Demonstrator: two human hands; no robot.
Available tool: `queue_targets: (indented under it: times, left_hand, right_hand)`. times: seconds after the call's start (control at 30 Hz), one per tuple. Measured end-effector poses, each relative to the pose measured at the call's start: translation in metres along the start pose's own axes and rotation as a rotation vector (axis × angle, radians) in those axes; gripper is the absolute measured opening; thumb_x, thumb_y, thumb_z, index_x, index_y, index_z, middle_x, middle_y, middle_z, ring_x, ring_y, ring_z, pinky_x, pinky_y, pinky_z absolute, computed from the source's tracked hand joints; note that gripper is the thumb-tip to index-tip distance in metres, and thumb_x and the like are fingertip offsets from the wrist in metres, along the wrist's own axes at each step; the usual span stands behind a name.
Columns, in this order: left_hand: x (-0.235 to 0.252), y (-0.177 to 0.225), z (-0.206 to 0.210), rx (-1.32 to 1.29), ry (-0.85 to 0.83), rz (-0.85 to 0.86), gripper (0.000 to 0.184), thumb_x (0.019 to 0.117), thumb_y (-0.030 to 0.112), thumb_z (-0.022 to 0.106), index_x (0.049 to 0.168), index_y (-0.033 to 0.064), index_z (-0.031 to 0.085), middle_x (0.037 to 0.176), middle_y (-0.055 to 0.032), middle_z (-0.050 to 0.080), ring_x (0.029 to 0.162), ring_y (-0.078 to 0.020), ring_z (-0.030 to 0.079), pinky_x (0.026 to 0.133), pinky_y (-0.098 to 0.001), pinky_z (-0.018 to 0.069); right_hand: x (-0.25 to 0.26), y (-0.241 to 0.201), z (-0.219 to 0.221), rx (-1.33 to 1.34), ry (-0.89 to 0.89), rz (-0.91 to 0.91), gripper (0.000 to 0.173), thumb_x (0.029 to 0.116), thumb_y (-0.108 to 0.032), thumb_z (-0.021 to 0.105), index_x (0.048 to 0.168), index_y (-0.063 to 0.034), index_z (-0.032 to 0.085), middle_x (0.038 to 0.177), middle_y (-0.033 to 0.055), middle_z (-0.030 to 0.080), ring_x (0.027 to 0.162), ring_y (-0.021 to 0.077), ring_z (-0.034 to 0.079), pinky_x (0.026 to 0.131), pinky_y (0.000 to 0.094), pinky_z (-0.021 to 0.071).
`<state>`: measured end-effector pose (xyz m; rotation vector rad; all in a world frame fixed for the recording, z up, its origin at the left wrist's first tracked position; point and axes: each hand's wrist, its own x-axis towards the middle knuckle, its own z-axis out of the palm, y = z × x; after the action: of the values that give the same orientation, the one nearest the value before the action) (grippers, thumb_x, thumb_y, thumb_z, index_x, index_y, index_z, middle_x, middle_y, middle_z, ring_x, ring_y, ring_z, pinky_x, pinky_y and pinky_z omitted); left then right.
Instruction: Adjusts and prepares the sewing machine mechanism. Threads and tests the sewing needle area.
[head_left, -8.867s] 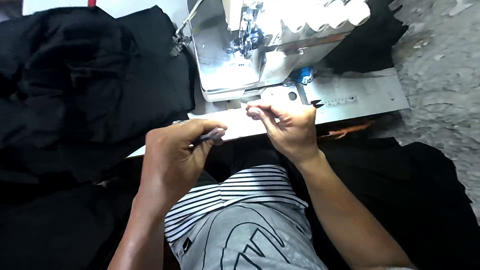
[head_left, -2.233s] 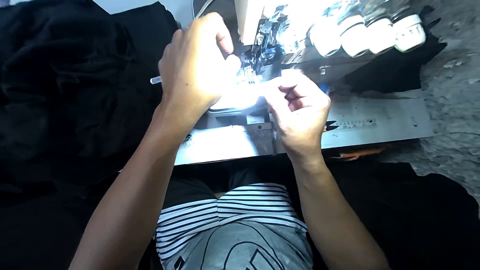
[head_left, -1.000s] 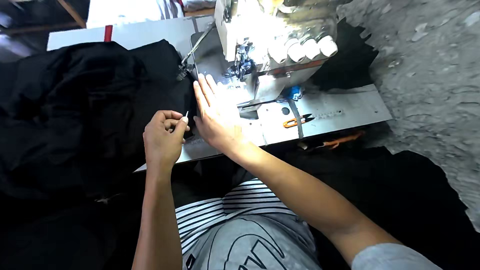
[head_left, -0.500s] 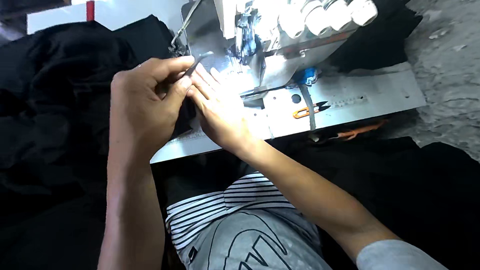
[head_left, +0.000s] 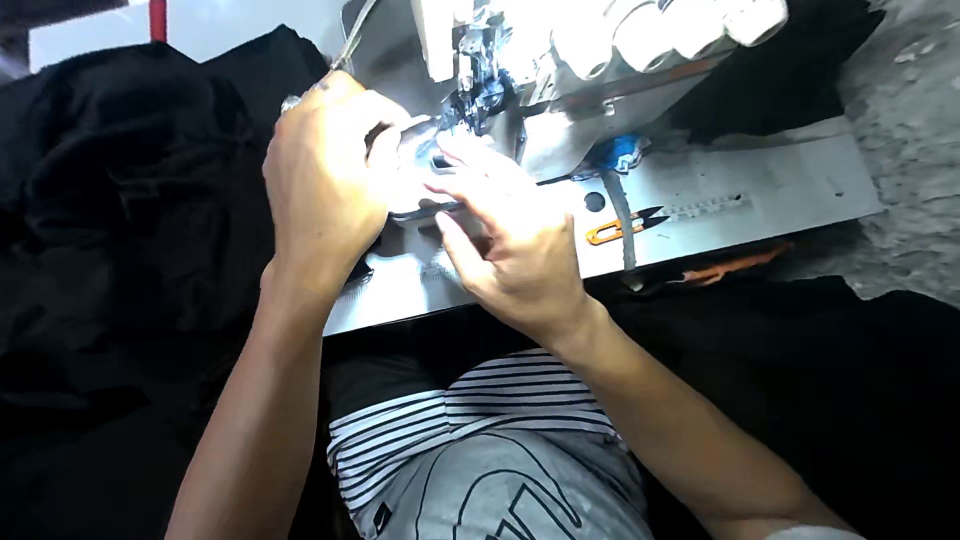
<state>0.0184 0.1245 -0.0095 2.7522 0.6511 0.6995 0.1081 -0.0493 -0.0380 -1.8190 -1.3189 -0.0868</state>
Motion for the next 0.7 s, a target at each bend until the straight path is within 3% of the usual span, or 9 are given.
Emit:
queue_targets:
  times: [0.07, 0.17, 0.27, 0.37, 0.4, 0.43, 0.5, 0.6, 0.7]
  left_hand:
    - [-0.012, 0.001, -0.006, -0.027, -0.001, -0.009, 0.021, 0.1017, 0.021, 0.056, 0.108, 0.0160, 0.075, 0.110, -0.0048, 0.071, 0.104, -0.0166, 0.066, 0.088, -0.0389, 0.0507]
    - [-0.023, 0.001, -0.009, -0.052, -0.026, -0.038, 0.021, 0.0997, 0.018, 0.057, 0.107, 0.0164, 0.077, 0.109, -0.0037, 0.071, 0.102, -0.0144, 0.066, 0.086, -0.0358, 0.0503]
    - [-0.019, -0.013, -0.021, -0.065, -0.040, -0.035, 0.024, 0.1027, 0.021, 0.057, 0.116, 0.0139, 0.076, 0.115, -0.0083, 0.071, 0.108, -0.0173, 0.066, 0.095, -0.0373, 0.0524]
    - [-0.002, -0.031, -0.031, -0.001, 0.005, -0.125, 0.039, 0.1037, 0.036, 0.057, 0.132, 0.0113, 0.068, 0.123, -0.0158, 0.068, 0.109, -0.0247, 0.066, 0.095, -0.0425, 0.0520]
    - [0.007, -0.037, -0.030, 0.010, -0.025, -0.170, 0.046, 0.1016, 0.040, 0.059, 0.136, 0.0108, 0.065, 0.125, -0.0168, 0.068, 0.111, -0.0279, 0.065, 0.096, -0.0474, 0.0504]
    - [0.015, -0.043, -0.028, -0.001, -0.077, -0.199, 0.051, 0.0997, 0.041, 0.062, 0.140, 0.0094, 0.062, 0.127, -0.0187, 0.067, 0.114, -0.0317, 0.064, 0.098, -0.0526, 0.0488]
    - [0.029, -0.059, -0.020, -0.033, -0.137, -0.222, 0.045, 0.0979, 0.035, 0.067, 0.135, 0.0102, 0.065, 0.124, -0.0156, 0.069, 0.116, -0.0280, 0.066, 0.103, -0.0509, 0.0490]
    - [0.037, -0.071, -0.020, -0.064, -0.109, -0.242, 0.034, 0.1002, 0.027, 0.063, 0.127, 0.0067, 0.070, 0.121, -0.0159, 0.070, 0.113, -0.0253, 0.067, 0.102, -0.0470, 0.0501]
    - [0.034, -0.044, -0.030, -0.155, -0.019, -0.319, 0.033, 0.0961, 0.031, 0.065, 0.122, 0.0112, 0.071, 0.108, -0.0052, 0.072, 0.093, -0.0091, 0.068, 0.086, -0.0317, 0.0551]
  right_hand:
    - [0.005, -0.001, 0.010, -0.101, -0.054, 0.025, 0.042, 0.0957, -0.020, 0.066, 0.137, -0.0129, 0.067, 0.141, 0.0079, 0.063, 0.087, 0.0184, 0.071, 0.061, 0.0368, 0.0555]
    - [0.003, -0.004, 0.028, -0.190, -0.087, 0.036, 0.054, 0.0948, -0.025, 0.064, 0.145, -0.0083, 0.057, 0.122, 0.0103, 0.070, 0.073, 0.0240, 0.069, 0.053, 0.0411, 0.0519]
    - [0.001, -0.012, 0.034, -0.204, -0.070, 0.069, 0.060, 0.0934, -0.027, 0.067, 0.148, -0.0049, 0.054, 0.135, 0.0101, 0.067, 0.071, 0.0228, 0.069, 0.052, 0.0405, 0.0516]
    - [0.003, -0.016, 0.038, -0.205, -0.091, 0.093, 0.060, 0.0932, -0.028, 0.067, 0.147, -0.0048, 0.053, 0.107, 0.0097, 0.072, 0.064, 0.0245, 0.066, 0.048, 0.0424, 0.0499]
    - [0.004, -0.016, 0.040, -0.196, -0.094, 0.087, 0.062, 0.0929, -0.028, 0.067, 0.149, -0.0049, 0.051, 0.115, 0.0095, 0.071, 0.064, 0.0239, 0.067, 0.048, 0.0425, 0.0504]
    - [0.005, -0.016, 0.041, -0.184, -0.116, 0.084, 0.066, 0.0930, -0.027, 0.067, 0.152, -0.0050, 0.048, 0.139, 0.0087, 0.063, 0.068, 0.0223, 0.068, 0.050, 0.0421, 0.0521]
    - [0.007, -0.019, 0.043, -0.149, -0.174, 0.094, 0.072, 0.0925, -0.025, 0.068, 0.156, -0.0048, 0.042, 0.161, 0.0056, 0.044, 0.073, 0.0207, 0.070, 0.053, 0.0422, 0.0542]
    - [0.006, -0.025, 0.046, -0.071, -0.264, 0.134, 0.079, 0.0902, -0.022, 0.072, 0.159, -0.0077, 0.038, 0.169, 0.0003, 0.030, 0.075, 0.0185, 0.070, 0.055, 0.0418, 0.0569]
    - [0.003, -0.019, 0.053, -0.061, -0.218, 0.090, 0.082, 0.0857, -0.017, 0.075, 0.159, -0.0081, 0.039, 0.168, -0.0025, 0.031, 0.069, 0.0181, 0.069, 0.052, 0.0414, 0.0554]
